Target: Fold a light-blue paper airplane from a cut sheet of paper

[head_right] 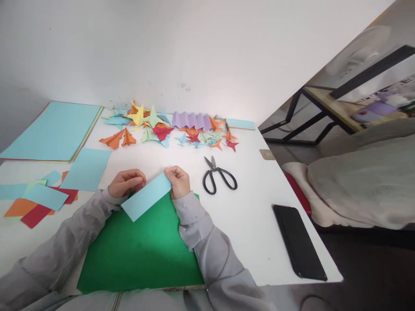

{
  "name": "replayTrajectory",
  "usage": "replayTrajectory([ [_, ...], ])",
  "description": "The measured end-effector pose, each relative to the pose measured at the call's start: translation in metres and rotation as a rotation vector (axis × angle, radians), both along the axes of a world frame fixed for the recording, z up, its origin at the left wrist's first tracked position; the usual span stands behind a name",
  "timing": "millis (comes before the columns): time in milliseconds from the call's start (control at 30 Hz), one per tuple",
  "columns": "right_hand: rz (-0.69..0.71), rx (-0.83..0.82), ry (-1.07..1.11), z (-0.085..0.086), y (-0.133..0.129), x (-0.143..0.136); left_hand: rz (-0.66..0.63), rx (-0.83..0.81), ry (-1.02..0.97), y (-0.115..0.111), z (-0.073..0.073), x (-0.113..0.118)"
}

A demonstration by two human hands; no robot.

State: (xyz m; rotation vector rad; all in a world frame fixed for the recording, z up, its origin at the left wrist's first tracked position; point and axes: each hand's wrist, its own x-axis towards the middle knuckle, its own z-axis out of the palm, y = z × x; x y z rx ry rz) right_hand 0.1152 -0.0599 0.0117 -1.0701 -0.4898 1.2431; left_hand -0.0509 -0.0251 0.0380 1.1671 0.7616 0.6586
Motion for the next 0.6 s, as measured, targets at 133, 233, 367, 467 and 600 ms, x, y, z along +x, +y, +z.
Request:
replayTrajectory([
  [133,0.124,0.029,-0.068,0.001,-0.007,-0.013,-0.083,0.071,0.065,-0.012,0.0,0.011],
  [233,0.252,-0.015,0.001,0.002,-0.01,-0.014,-0.074,0.102,0.069,-0.015,-0.004,0.012],
  [367,0.33,0.004,-0.005,-0.003,-0.012,-0.014,-0.007,0.185,0.096,-0.013,-0.009,0.011],
  [467,0.316,0.028,-0.032,-0.006,-0.012,-0.014,-0.021,0.201,0.136,-0.013,-0.009,0.011],
  [600,0.299,0.065,-0.106,-0.003,-0.014,-0.014,-0.065,0.17,0.162,-0.013,-0.005,0.012],
])
